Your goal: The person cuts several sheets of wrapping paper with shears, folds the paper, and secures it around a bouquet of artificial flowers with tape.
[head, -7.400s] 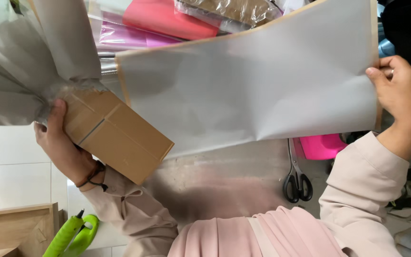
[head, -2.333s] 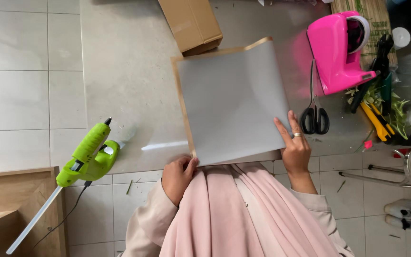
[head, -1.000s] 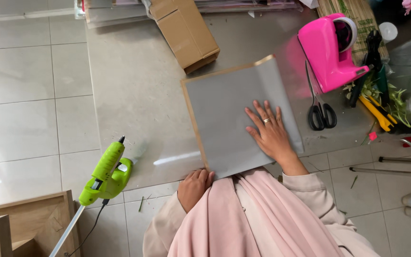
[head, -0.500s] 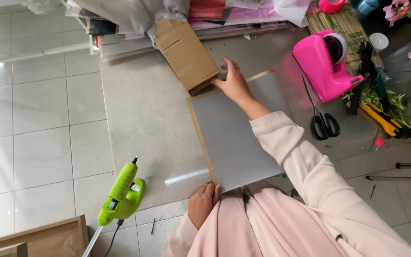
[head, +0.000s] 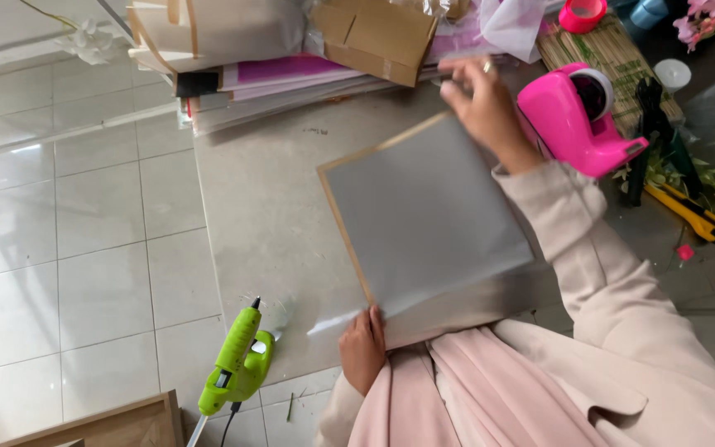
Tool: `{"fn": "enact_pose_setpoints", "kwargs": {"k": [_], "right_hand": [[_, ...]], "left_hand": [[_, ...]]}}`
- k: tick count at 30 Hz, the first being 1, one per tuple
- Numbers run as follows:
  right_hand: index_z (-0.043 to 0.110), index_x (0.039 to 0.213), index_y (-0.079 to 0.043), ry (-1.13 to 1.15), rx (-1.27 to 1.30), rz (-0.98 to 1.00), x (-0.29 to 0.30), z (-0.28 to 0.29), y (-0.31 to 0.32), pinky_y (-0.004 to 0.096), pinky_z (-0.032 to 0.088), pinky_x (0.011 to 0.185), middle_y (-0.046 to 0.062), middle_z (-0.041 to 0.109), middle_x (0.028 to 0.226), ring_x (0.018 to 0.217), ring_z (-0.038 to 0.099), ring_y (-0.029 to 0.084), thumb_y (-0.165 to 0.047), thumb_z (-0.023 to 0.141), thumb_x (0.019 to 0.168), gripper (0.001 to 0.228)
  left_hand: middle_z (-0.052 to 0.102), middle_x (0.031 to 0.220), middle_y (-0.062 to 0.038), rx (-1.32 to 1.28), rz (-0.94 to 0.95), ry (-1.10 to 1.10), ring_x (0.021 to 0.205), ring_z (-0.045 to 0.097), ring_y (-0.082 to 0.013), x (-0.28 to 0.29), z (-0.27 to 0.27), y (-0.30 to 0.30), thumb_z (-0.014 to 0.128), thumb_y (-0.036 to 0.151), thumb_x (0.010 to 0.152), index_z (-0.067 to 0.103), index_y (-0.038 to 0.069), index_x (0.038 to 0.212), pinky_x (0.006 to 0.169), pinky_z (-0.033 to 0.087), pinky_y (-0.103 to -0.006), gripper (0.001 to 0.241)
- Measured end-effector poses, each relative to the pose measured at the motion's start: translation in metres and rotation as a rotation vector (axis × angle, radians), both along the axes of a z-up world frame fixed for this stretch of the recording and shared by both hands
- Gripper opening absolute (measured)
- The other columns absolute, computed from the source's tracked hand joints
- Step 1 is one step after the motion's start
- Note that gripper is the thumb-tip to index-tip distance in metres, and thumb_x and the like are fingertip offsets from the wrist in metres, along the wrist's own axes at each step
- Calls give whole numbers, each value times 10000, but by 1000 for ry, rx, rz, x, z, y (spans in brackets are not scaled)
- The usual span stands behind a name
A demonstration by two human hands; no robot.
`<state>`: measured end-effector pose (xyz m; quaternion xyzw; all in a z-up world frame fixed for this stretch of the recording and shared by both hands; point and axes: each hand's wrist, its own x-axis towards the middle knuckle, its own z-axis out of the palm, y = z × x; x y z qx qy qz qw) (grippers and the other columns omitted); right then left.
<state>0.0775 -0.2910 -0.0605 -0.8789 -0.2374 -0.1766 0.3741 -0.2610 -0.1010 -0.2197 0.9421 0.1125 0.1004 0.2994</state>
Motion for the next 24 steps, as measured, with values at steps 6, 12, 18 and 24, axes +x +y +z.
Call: {"fn": "enact_pose_setpoints", "kwargs": {"k": [6,12,18,24], "right_hand": [[564,1194,-70,-2,-226,172,-162,-42,-7,415,390,1024,119,515,1255,1235,483,297,-260,495,946,320],[592,1112,-73,-219,-202,472,-241,-78,-14,352,491,881,94,566,1022,954,576,226,-221,575,902,258],[597,1111,-104,-62,-213,146,-248,-111,-25,422,405,977,62,566,1121,1119,529,285,-301,528,914,287],[553,1175,-100,-31,-280,8,-238,-119,-48,445,345,1013,71,516,1121,1146,487,289,-304,512,930,322]], "left_hand": [[553,562,-42,88,37,-85,444,526,-264,27,-9,6,511,253,934,501,138,665,392,389,-392,293],[576,608,-62,114,43,-6,498,535,-307,29,-3,10,486,283,939,515,134,689,424,386,-424,292],[615,597,-76,-1,40,85,599,633,-328,33,18,17,483,297,966,578,146,720,531,487,-424,304],[635,589,-84,-157,38,127,623,628,-355,33,33,25,453,278,978,574,104,687,549,483,-453,361]]}}
